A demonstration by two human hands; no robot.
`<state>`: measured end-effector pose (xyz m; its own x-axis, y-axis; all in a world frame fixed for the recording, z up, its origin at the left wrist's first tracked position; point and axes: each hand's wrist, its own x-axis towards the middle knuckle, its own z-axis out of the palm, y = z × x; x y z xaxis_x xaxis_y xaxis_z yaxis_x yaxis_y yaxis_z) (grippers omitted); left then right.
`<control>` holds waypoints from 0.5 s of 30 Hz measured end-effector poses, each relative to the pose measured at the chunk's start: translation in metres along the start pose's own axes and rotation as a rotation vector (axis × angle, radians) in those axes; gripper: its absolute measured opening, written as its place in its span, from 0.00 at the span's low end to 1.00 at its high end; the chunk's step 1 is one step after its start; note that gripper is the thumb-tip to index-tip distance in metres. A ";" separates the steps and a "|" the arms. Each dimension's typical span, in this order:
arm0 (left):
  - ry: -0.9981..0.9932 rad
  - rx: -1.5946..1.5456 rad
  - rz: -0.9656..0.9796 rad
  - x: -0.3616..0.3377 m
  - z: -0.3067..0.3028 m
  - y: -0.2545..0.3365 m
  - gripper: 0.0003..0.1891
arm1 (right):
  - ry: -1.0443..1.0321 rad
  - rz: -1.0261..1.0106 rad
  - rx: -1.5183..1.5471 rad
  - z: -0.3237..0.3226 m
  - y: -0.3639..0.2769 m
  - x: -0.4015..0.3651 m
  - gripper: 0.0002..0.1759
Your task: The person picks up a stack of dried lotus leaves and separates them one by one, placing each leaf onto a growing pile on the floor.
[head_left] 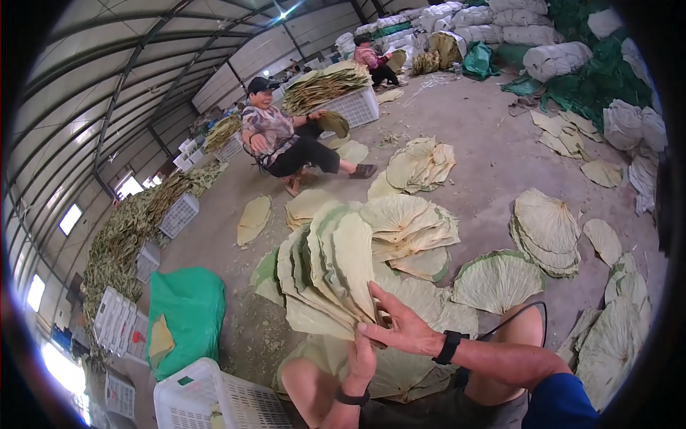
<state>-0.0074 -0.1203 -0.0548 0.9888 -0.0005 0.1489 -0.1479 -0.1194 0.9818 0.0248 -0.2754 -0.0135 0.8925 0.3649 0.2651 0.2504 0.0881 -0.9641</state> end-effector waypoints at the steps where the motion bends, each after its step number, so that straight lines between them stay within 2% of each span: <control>1: -0.001 0.000 0.000 0.001 0.001 -0.002 0.30 | 0.004 -0.002 -0.024 0.000 -0.002 -0.001 0.53; 3: 0.013 -0.045 0.131 0.003 0.006 -0.004 0.31 | 0.009 -0.003 -0.050 0.000 -0.001 -0.001 0.52; 4: 0.012 -0.045 0.130 0.003 0.007 0.000 0.31 | 0.020 -0.016 -0.052 0.000 0.002 0.000 0.51; 6: 0.002 -0.032 0.025 0.003 0.009 0.010 0.33 | 0.029 -0.021 -0.052 0.000 0.006 0.000 0.49; 11: 0.003 -0.053 0.000 0.004 0.009 0.011 0.34 | 0.040 -0.094 -0.063 -0.001 0.009 0.001 0.45; 15: 0.011 -0.034 -0.035 0.003 0.010 0.012 0.35 | 0.066 -0.014 0.002 -0.001 -0.007 -0.001 0.48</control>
<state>-0.0059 -0.1313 -0.0432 0.9932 0.0139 0.1152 -0.1136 -0.0858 0.9898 0.0232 -0.2774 -0.0073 0.9119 0.3015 0.2786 0.2621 0.0948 -0.9604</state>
